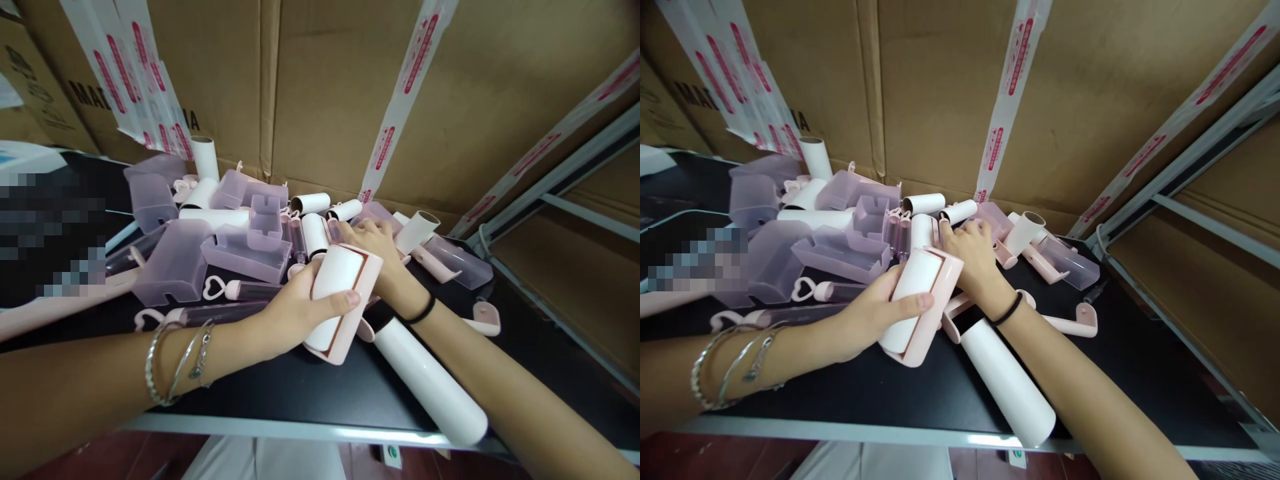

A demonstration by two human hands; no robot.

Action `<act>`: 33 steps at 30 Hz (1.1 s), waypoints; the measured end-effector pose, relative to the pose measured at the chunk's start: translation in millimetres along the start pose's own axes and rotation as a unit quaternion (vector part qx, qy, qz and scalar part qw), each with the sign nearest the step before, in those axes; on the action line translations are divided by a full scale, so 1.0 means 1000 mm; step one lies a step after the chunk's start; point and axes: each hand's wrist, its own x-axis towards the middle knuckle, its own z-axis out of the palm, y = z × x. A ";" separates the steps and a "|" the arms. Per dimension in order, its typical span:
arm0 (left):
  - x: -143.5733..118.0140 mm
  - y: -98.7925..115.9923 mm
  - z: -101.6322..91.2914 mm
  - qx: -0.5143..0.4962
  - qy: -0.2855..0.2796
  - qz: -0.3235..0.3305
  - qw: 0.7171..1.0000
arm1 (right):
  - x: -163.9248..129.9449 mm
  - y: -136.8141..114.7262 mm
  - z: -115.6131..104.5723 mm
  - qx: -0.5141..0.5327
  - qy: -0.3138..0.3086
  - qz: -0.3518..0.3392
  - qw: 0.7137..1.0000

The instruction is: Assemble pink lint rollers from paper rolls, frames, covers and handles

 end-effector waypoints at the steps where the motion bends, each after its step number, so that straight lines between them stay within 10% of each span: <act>1: 0.000 0.000 0.000 -0.015 -0.006 -0.004 1.000 | 0.002 -0.003 -0.002 0.001 -0.003 0.005 1.000; 14: 0.001 0.001 -0.002 -0.097 -0.029 -0.011 0.995 | 0.035 -0.003 -0.020 0.121 -0.010 0.082 0.989; 20: 0.001 0.001 -0.004 -0.182 -0.043 -0.026 0.982 | 0.056 0.010 -0.043 0.203 0.127 0.123 0.963; 24: 0.001 0.000 -0.008 -0.253 -0.044 -0.025 0.966 | 0.031 0.026 -0.064 0.498 0.355 0.032 0.791; 27: 0.003 -0.001 -0.011 -0.286 -0.054 -0.017 0.957 | -0.010 0.028 -0.060 0.723 0.285 -0.078 0.624; 33: 0.004 -0.001 -0.010 -0.259 -0.015 -0.010 0.966 | -0.063 0.015 -0.012 0.810 0.106 -0.051 0.575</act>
